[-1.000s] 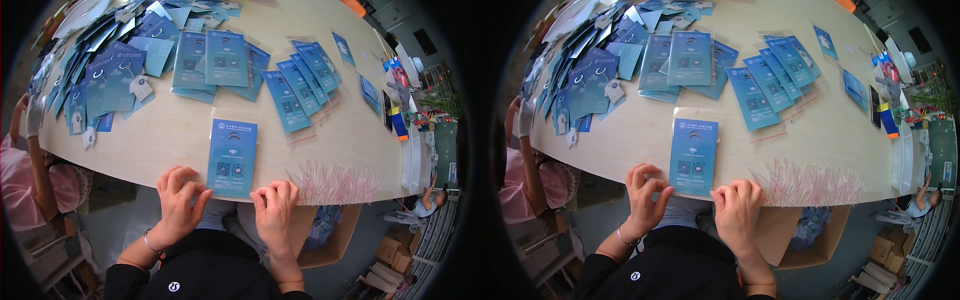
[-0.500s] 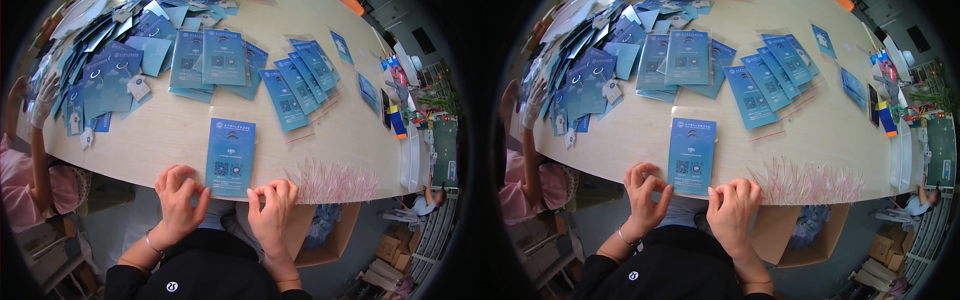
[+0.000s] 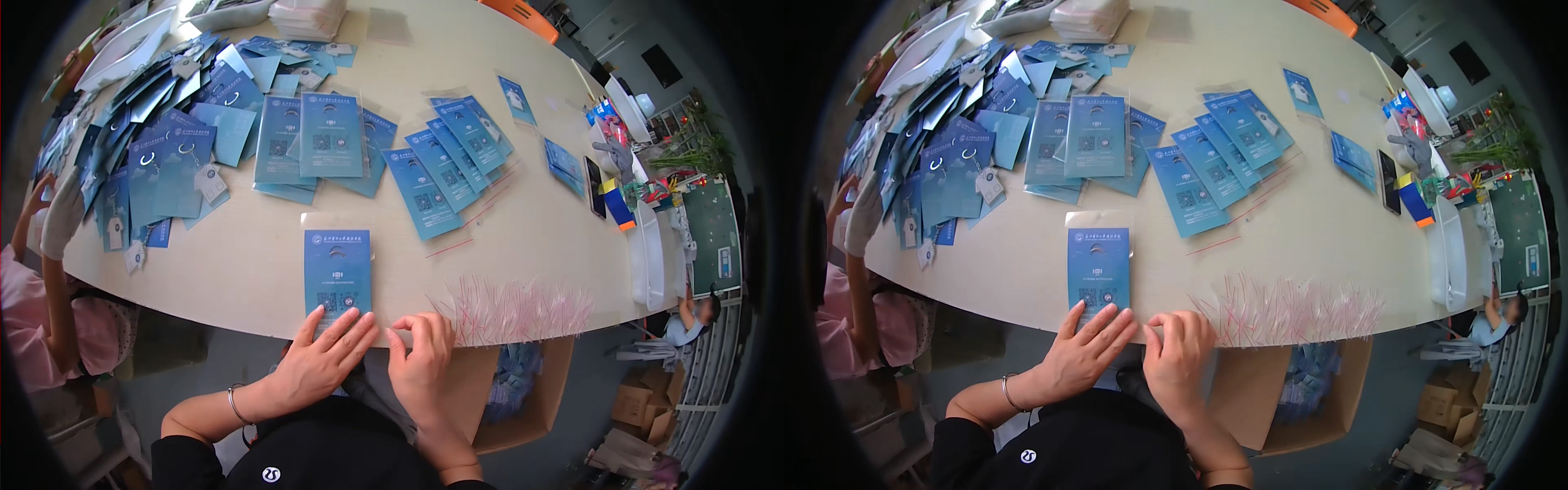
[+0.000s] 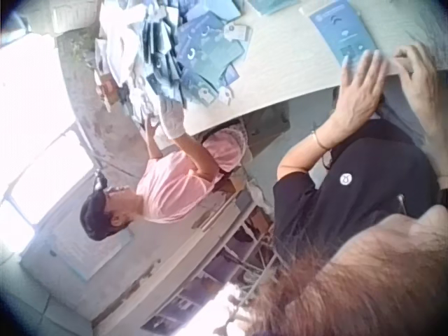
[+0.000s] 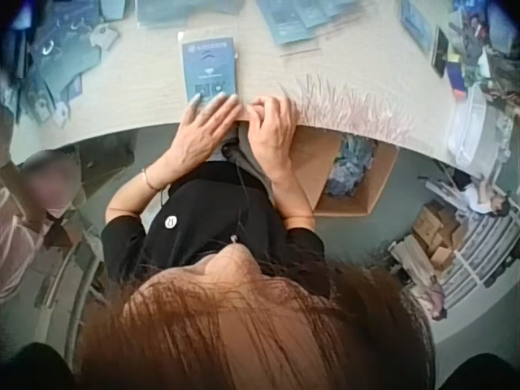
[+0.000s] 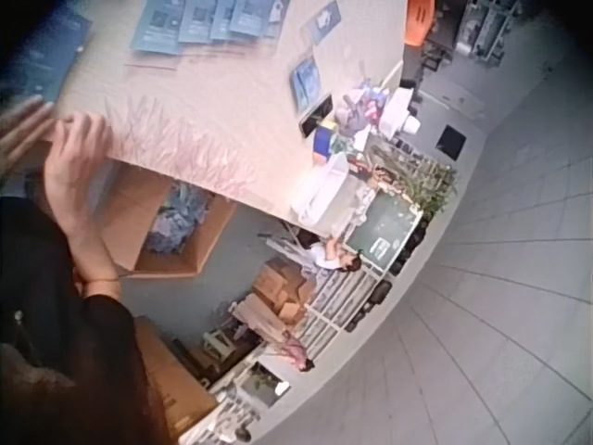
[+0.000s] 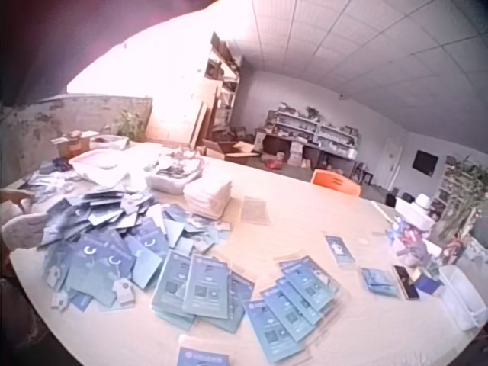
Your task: The person places blue keychain cards into clear plastic bags and seals them with pink twist ties. They repeatedly pick up a card, insert it into a bag, and secure the bag with a twist tie, stacking the finished packages on the table.
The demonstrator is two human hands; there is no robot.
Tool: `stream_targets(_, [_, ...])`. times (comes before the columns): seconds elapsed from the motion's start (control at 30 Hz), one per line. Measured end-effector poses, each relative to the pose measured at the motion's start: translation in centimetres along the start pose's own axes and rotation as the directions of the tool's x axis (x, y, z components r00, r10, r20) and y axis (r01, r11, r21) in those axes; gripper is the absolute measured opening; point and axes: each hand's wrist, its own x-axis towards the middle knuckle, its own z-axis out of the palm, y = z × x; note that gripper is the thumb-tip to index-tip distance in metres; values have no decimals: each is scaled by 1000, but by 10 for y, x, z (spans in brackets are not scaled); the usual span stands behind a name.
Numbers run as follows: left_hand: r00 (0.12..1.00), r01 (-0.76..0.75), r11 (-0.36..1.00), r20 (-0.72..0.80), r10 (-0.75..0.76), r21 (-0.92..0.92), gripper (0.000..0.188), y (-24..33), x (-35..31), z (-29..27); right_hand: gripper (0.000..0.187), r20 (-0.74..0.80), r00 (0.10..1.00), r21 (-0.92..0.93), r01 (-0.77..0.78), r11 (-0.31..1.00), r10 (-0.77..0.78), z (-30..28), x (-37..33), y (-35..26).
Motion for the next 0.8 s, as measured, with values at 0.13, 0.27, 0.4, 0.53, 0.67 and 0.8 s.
stream_targets(0.13, [967,-26,997,-254,5,-79,38,-10,-17,15,49,32,985,-312,169,935,-168,-18,55,13])
stream_targets(0.27, [892,-75,995,-450,40,-61,24,-30,-27,-3,77,218,961,-414,251,875,-173,6,68,28])
stream_targets(0.4, [827,-22,994,-557,78,108,27,-77,9,-53,81,259,952,-380,258,888,-166,16,43,-10])
stream_targets(0.53, [933,1,982,-354,66,187,46,-136,84,-42,82,265,947,-333,266,905,-181,26,16,-32])
stream_targets(0.67, [994,-92,993,-43,96,75,57,-113,100,-18,76,276,946,-291,252,923,-171,22,-3,-37])
stream_targets(0.8, [977,-169,941,77,199,-292,56,-72,81,-2,47,262,917,106,284,953,-302,1,-17,-24])
